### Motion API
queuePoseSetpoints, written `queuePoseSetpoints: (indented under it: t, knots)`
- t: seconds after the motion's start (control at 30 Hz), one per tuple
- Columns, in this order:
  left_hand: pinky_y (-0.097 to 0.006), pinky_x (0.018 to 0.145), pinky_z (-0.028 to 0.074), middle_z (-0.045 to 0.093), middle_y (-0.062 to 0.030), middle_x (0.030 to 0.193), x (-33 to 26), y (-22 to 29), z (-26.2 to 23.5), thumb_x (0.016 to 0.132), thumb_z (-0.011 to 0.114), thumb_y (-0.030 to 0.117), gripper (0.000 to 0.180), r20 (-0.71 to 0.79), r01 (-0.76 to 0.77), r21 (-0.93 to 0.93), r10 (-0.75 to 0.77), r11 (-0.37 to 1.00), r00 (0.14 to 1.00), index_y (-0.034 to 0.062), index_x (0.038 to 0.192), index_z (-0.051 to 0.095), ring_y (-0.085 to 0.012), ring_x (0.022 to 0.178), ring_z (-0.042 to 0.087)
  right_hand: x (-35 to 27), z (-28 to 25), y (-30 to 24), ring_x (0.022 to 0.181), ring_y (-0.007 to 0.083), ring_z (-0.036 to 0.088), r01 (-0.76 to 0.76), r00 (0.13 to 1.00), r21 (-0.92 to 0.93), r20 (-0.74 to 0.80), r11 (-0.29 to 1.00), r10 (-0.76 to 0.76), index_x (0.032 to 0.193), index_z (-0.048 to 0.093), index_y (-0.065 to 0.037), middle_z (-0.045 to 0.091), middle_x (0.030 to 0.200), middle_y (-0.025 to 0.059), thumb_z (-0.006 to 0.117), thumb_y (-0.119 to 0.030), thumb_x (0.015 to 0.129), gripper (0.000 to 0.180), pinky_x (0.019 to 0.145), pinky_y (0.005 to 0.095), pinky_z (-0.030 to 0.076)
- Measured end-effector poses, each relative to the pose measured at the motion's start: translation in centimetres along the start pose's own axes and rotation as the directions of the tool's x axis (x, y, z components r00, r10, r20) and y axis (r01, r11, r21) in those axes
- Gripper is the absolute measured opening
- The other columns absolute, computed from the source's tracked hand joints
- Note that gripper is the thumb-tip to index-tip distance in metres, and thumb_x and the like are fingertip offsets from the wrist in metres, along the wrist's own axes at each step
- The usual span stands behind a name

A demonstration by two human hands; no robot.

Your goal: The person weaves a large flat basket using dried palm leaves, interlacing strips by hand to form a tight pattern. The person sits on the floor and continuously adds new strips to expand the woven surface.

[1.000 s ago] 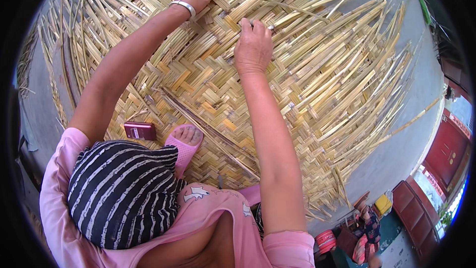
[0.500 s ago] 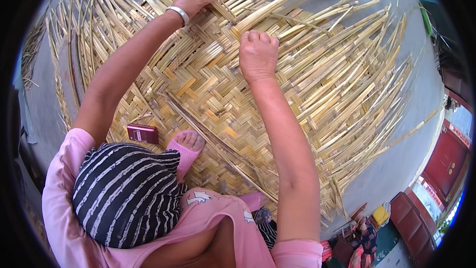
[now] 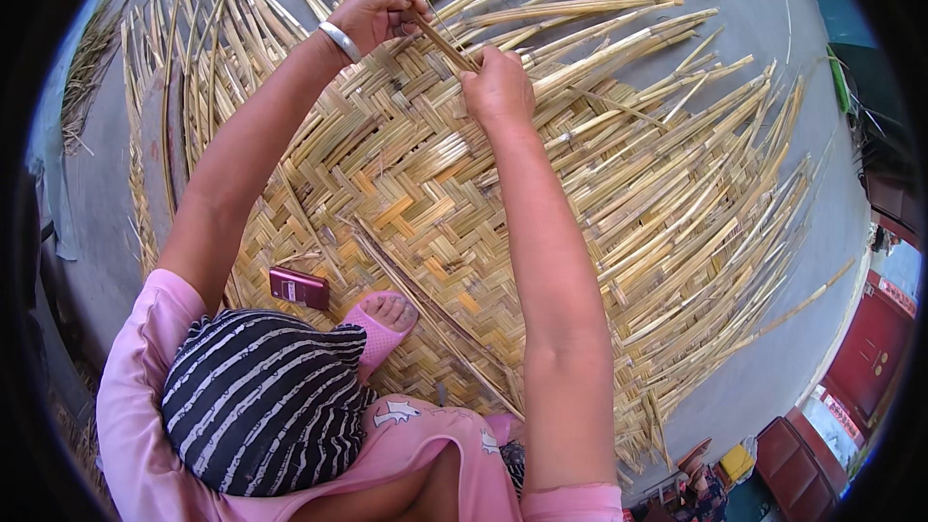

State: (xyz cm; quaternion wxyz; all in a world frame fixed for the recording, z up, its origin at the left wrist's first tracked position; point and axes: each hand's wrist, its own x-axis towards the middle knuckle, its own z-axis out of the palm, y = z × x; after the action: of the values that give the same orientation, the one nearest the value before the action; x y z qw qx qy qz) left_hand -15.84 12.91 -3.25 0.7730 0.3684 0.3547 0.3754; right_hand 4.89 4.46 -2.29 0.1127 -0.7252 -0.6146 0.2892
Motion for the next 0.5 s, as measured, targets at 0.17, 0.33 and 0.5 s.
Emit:
queuePoseSetpoints:
  t: [0.17,0.33,0.5]
  knots:
    - [-0.03,0.076,0.053,0.064,-0.0136,0.096,1.2,0.1,0.4,0.083,0.048,-0.001,0.007,-0.161,0.09,0.228,-0.054,0.97,0.986,0.0021,0.088,0.052,-0.02,0.09,0.064,0.4,-0.2,-0.1,0.089,0.0301,0.059,-0.054,0.997,0.041,0.055,0.998,0.052,0.089,0.061,-0.009,0.061,0.093,0.013,0.067,-0.025,0.074,0.022,0.077,0.0405,0.046]
    - [-0.026,0.069,0.048,0.066,-0.011,0.095,2.7,-0.1,1.8,0.084,0.054,0.006,0.002,-0.041,0.079,0.329,-0.069,0.941,0.997,0.0047,0.086,0.053,-0.017,0.089,0.063,-0.1,-0.1,-0.2,0.084,0.0332,0.059,-0.002,1.0,0.013,-0.006,1.0,0.002,0.083,0.062,-0.006,0.062,0.086,0.0158,0.065,-0.028,0.076,0.023,0.073,0.0415,0.046]
    - [-0.023,0.06,0.041,0.065,-0.0039,0.088,5.9,-1.4,1.6,0.084,0.059,0.014,0.008,0.072,0.042,0.531,-0.094,0.847,0.993,0.0064,0.084,0.058,-0.0088,0.077,0.057,-0.8,-0.1,-0.5,0.076,0.0345,0.06,-0.079,0.986,0.14,-0.134,0.987,0.098,0.079,0.063,-0.006,0.063,0.076,0.0161,0.062,-0.029,0.076,0.023,0.069,0.0416,0.046]
